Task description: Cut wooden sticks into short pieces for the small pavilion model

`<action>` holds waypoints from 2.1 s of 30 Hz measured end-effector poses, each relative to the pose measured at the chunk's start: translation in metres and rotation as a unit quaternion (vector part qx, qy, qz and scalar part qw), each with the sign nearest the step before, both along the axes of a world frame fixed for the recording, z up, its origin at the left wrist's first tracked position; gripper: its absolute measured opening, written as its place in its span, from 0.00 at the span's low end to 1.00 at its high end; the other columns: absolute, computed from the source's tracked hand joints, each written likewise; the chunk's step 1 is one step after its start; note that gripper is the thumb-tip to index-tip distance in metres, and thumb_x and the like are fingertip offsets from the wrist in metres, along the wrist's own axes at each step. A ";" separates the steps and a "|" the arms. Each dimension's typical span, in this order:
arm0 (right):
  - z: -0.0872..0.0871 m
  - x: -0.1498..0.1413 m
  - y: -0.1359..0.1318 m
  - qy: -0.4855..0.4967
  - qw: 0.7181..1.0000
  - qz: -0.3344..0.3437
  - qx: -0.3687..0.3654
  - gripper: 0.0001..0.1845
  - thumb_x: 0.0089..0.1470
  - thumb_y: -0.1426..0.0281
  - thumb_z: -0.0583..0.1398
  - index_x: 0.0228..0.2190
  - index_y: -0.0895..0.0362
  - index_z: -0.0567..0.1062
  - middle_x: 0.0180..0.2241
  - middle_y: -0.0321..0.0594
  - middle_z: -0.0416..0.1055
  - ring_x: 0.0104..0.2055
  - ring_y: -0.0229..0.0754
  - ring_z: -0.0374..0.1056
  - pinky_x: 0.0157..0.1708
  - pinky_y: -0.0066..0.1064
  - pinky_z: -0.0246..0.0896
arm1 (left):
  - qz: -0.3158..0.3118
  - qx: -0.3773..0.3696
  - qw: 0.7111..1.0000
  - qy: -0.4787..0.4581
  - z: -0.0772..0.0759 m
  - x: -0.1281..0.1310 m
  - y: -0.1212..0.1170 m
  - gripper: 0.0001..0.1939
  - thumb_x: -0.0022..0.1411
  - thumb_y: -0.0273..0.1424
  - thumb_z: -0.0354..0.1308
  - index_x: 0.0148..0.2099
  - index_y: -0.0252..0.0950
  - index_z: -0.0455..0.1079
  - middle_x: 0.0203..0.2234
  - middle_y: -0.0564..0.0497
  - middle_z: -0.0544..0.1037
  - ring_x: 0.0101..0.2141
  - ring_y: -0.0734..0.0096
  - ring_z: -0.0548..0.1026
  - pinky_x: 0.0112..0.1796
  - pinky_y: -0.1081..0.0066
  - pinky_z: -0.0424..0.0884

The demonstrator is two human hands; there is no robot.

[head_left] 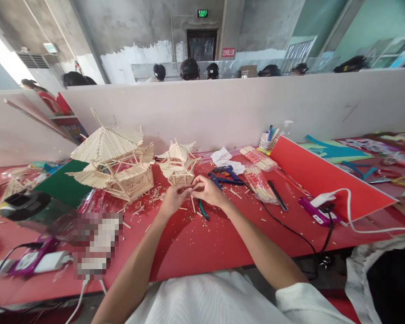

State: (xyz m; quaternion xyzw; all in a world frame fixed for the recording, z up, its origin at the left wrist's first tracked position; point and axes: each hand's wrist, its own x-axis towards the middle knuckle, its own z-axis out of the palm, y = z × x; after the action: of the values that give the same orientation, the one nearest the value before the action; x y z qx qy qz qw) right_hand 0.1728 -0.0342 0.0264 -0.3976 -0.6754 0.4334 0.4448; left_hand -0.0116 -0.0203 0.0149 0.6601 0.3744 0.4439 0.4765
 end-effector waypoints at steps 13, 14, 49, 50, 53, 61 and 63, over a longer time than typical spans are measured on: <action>-0.003 -0.006 -0.002 -0.014 0.999 -0.006 0.032 0.12 0.51 0.64 0.65 0.35 0.54 0.68 0.34 0.38 0.76 0.38 0.44 0.76 0.40 0.34 0.68 | 0.044 0.104 0.988 0.107 0.012 -0.006 -0.002 0.09 0.63 0.36 0.58 0.36 0.36 0.74 0.30 0.49 0.79 0.32 0.67 0.78 0.35 0.70 0.73; -0.003 -0.007 -0.001 -0.014 0.999 -0.008 0.032 0.12 0.51 0.64 0.65 0.34 0.54 0.69 0.33 0.38 0.77 0.38 0.44 0.76 0.41 0.34 0.68 | 0.057 0.103 0.989 0.090 0.012 -0.006 -0.002 0.10 0.63 0.37 0.58 0.37 0.35 0.73 0.30 0.49 0.79 0.32 0.67 0.78 0.36 0.70 0.74; -0.005 0.019 0.016 0.018 0.999 -0.047 0.008 0.12 0.47 0.61 0.68 0.30 0.57 0.80 0.28 0.39 0.78 0.31 0.43 0.74 0.36 0.33 0.68 | 0.035 0.068 0.997 0.032 0.000 -0.004 0.005 0.13 0.58 0.39 0.64 0.42 0.36 0.74 0.32 0.48 0.81 0.33 0.65 0.78 0.37 0.67 0.74; -0.004 0.020 0.016 0.019 0.999 -0.045 0.005 0.12 0.47 0.60 0.68 0.30 0.57 0.80 0.28 0.39 0.78 0.31 0.43 0.74 0.36 0.33 0.68 | 0.035 0.067 0.997 0.033 -0.001 -0.004 0.006 0.13 0.58 0.39 0.64 0.42 0.36 0.75 0.32 0.48 0.81 0.33 0.65 0.78 0.37 0.67 0.73; -0.002 0.020 0.016 0.023 0.999 -0.039 -0.002 0.12 0.46 0.61 0.68 0.30 0.57 0.80 0.28 0.39 0.78 0.31 0.42 0.74 0.35 0.33 0.68 | 0.041 0.067 0.996 0.040 -0.002 -0.004 0.006 0.12 0.59 0.38 0.63 0.42 0.36 0.75 0.32 0.48 0.81 0.32 0.65 0.78 0.37 0.67 0.73; 0.002 0.020 0.012 0.004 0.999 -0.038 0.016 0.12 0.48 0.61 0.67 0.31 0.57 0.80 0.30 0.40 0.79 0.33 0.44 0.75 0.36 0.34 0.68 | 0.043 0.084 0.995 0.040 0.004 -0.004 0.002 0.12 0.58 0.38 0.64 0.41 0.36 0.75 0.34 0.47 0.81 0.34 0.65 0.78 0.39 0.66 0.73; 0.003 0.020 0.011 -0.001 0.999 -0.041 0.020 0.12 0.48 0.61 0.67 0.31 0.56 0.80 0.30 0.40 0.79 0.33 0.45 0.75 0.37 0.34 0.69 | 0.041 0.082 0.995 0.039 0.004 -0.004 0.002 0.12 0.58 0.37 0.64 0.41 0.36 0.75 0.33 0.47 0.81 0.34 0.65 0.78 0.39 0.66 0.73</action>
State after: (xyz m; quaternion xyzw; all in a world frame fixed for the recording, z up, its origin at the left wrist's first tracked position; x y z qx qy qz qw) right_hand 0.1929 -0.0229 0.0294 -0.4169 -0.6671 0.4009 0.4695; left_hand -0.0154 -0.0180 0.0192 0.6978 0.3823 0.4661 0.3868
